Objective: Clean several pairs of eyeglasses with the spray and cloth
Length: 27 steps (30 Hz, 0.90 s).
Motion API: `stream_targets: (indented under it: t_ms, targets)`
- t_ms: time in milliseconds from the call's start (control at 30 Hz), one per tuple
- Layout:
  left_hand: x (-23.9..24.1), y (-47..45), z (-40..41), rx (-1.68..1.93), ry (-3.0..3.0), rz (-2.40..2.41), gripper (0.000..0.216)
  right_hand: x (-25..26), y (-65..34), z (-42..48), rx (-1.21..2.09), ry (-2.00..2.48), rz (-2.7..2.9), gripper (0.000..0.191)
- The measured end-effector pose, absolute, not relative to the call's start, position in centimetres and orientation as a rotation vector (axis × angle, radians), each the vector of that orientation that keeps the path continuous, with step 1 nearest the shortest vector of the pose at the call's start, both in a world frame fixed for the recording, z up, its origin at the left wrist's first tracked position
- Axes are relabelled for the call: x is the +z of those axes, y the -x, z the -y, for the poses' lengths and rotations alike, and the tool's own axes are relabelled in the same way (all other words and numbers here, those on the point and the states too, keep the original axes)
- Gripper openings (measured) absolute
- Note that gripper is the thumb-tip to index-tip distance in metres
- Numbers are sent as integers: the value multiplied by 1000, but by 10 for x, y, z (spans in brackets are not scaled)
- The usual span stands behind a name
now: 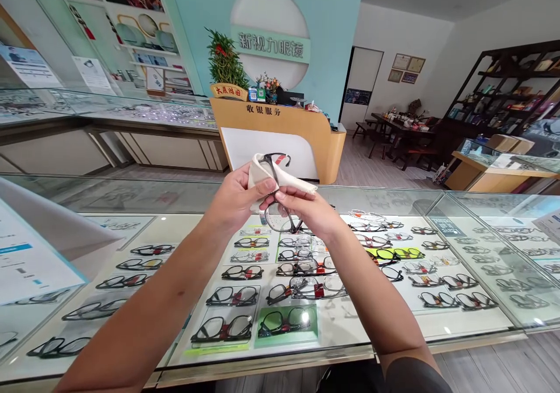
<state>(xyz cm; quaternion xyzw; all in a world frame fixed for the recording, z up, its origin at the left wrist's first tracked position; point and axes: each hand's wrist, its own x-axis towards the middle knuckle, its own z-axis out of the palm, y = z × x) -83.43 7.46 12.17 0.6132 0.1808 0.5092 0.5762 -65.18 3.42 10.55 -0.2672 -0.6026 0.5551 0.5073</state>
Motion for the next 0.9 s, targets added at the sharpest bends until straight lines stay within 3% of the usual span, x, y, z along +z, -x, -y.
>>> stream_targets:
  t_ms: [267, 500, 900]
  targets:
    - [117, 825, -64, 1378, -1345, -494, 64, 107, 655, -29, 1350, 618, 1496, 30]
    - [128, 853, -82, 1091, -1530, -414, 56, 114, 645, -29, 1258, 682, 1431, 27]
    - [121, 836, -81, 1194, -1490, -397, 58, 97, 652, -43, 1275, 630, 1422, 39]
